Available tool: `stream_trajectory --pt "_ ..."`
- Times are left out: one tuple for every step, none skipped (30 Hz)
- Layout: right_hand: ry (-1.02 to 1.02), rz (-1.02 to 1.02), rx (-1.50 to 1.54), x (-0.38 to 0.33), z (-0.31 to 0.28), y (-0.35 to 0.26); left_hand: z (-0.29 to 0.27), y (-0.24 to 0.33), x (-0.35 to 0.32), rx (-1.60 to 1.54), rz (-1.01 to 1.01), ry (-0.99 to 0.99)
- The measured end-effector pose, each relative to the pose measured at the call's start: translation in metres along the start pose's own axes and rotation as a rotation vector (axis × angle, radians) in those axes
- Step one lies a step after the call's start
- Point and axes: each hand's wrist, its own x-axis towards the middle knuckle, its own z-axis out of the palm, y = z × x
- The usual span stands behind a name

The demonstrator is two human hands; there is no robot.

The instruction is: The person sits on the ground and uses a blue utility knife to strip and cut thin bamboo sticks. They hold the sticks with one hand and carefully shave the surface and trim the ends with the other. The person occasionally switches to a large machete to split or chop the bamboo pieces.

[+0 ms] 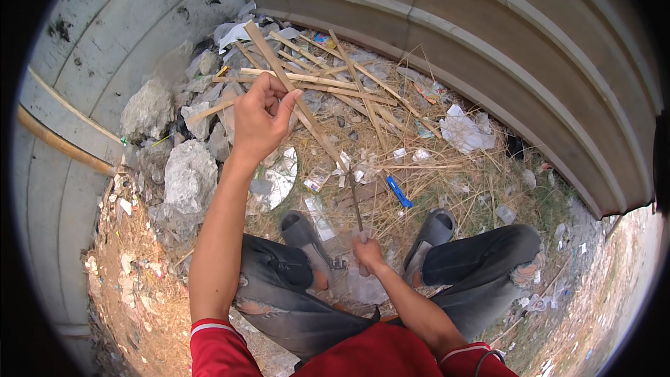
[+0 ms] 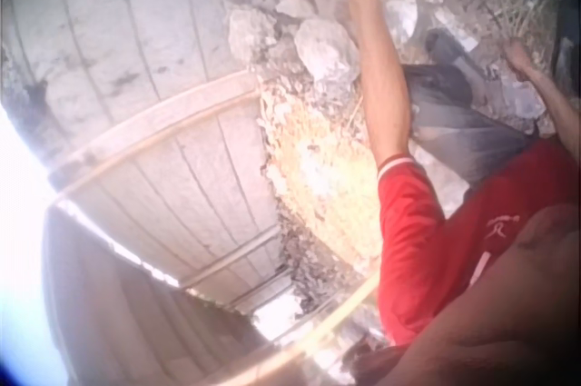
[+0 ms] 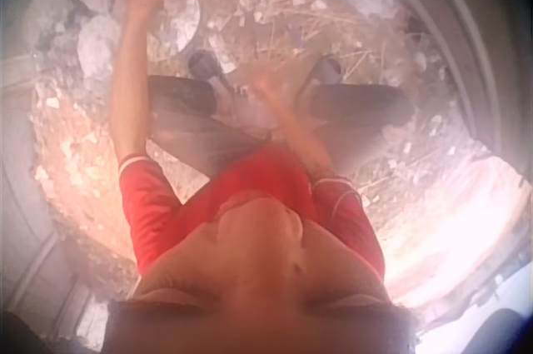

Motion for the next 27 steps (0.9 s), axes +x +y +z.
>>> stream_trajectory --pt "0.02 0.01 -0.014 0.005 -0.004 0.009 0.003 -0.002 0.0 -0.025 0.009 0.014" --pt "0.033 0.017 -0.027 0.01 -0.004 0.01 0.001 -0.002 0.002 -0.042 0.019 0.028" --pt "0.049 -0.049 -0.05 -0.002 -0.004 -0.003 -0.003 -0.004 -0.001 -0.021 0.003 0.023" --pt "0.064 -0.115 -0.072 -0.014 -0.004 -0.016 -0.009 -0.007 -0.001 -0.001 -0.014 0.017" --pt "0.084 -0.174 -0.093 -0.03 -0.004 -0.029 -0.012 -0.008 -0.005 0.014 -0.034 0.004" --pt "0.149 -0.3 -0.103 -0.034 -0.001 -0.037 -0.013 -0.009 -0.004 0.013 -0.045 0.006" --pt "0.212 -0.427 -0.113 -0.037 0.004 -0.044 -0.015 -0.01 -0.004 0.013 -0.056 0.007" --pt "0.275 -0.551 -0.121 -0.038 0.006 -0.046 -0.016 -0.011 -0.005 0.014 -0.069 0.007" --pt "0.287 -0.591 -0.149 -0.033 0.006 -0.039 -0.013 -0.008 -0.004 -0.019 -0.079 0.001" --pt "0.3 -0.631 -0.177 -0.024 0.006 -0.029 -0.009 -0.004 -0.004 -0.051 -0.089 -0.005" --pt "0.311 -0.675 -0.202 -0.014 0.007 -0.018 -0.009 -0.001 -0.003 -0.08 -0.096 -0.009" --pt "0.212 -0.379 -0.063 -0.004 0.004 -0.01 -0.008 -0.001 -0.001 -0.088 -0.072 -0.029" --pt "0.099 -0.084 0.072 0.006 0.001 -0.002 -0.009 -0.004 -0.001 -0.087 -0.052 -0.044" --pt "-0.019 0.217 0.2 0.008 -0.001 -0.001 -0.01 -0.005 -0.002 -0.085 -0.041 -0.059" --pt "-0.018 0.155 0.17 0.009 -0.002 -0.001 -0.01 -0.006 -0.001 -0.078 -0.017 -0.045" --pt "-0.016 0.093 0.14 0.009 -0.004 0.001 -0.01 -0.008 0.0 -0.072 0.007 -0.03" --pt "-0.016 0.041 0.105 0.003 -0.006 0.003 -0.009 -0.01 -0.002 -0.065 0.02 -0.017" --pt "0.036 -0.072 0.079 -0.01 -0.004 -0.005 -0.01 -0.01 -0.006 -0.06 -0.017 -0.021" --pt "0.087 -0.185 0.053 -0.019 0.003 -0.014 -0.013 -0.01 -0.01 -0.055 -0.054 -0.026" --pt "0.143 -0.315 0.035 -0.021 0.007 -0.027 -0.015 -0.008 -0.006 -0.052 -0.071 -0.027" --pt "0.194 -0.445 0.004 -0.019 0.008 -0.03 -0.016 -0.007 -0.006 -0.05 -0.063 -0.023" --pt "0.243 -0.575 -0.027 -0.018 0.009 -0.035 -0.016 -0.011 -0.005 -0.057 -0.061 -0.026" --pt "0.292 -0.701 -0.056 -0.017 0.011 -0.033 -0.017 -0.014 -0.005 -0.063 -0.06 -0.033" --pt "0.254 -0.665 -0.097 -0.014 0.011 -0.028 -0.018 -0.016 -0.005 -0.068 -0.06 -0.039" --pt "0.215 -0.629 -0.138 -0.01 0.009 -0.022 -0.018 -0.018 -0.006 -0.077 -0.071 -0.04" --pt "0.179 -0.593 -0.178 -0.003 0.006 -0.011 -0.015 -0.015 -0.006 -0.088 -0.08 -0.043" --pt "0.108 -0.299 -0.03 0.009 0.004 0.003 -0.014 -0.011 -0.005 -0.102 -0.084 -0.043"
